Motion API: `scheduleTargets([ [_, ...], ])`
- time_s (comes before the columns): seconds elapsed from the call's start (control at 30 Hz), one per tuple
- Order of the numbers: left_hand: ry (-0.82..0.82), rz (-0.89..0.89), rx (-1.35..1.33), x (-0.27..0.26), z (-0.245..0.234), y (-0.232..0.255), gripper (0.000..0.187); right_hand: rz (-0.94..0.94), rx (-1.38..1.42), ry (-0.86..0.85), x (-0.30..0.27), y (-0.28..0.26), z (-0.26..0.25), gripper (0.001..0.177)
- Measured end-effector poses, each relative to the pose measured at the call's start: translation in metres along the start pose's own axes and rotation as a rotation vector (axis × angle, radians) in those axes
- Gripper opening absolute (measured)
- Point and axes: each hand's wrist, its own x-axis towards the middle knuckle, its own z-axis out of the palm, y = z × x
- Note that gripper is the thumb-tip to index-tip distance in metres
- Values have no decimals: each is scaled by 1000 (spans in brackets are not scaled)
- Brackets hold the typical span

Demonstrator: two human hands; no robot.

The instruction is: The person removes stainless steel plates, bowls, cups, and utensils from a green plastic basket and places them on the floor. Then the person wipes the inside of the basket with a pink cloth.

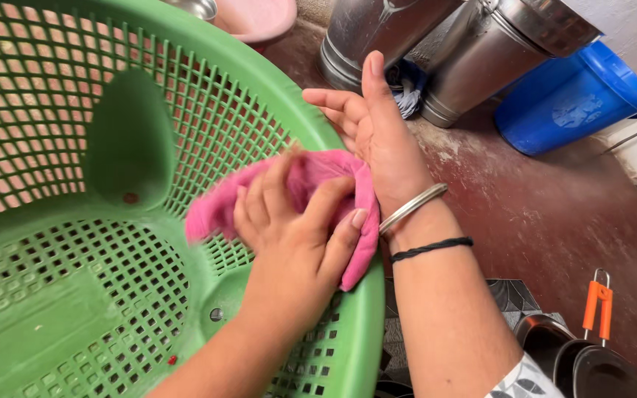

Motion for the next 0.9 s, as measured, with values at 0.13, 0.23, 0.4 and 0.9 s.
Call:
scheduleTargets([
  [0.13,15,85,-66,-8,22,-50,45,-46,-42,13,1,-1,9,90],
  [0.23,-28,-201,19,-19,27,-83,60,-41,-35,29,1,-4,20,79],
  [0.4,-203,-707,74,-20,17,-90,73,-53,59,49,-6,-3,23,55],
  [0.9,-423,42,-458,-43,-48,80,45,92,-186,362,7,15,-49,35],
])
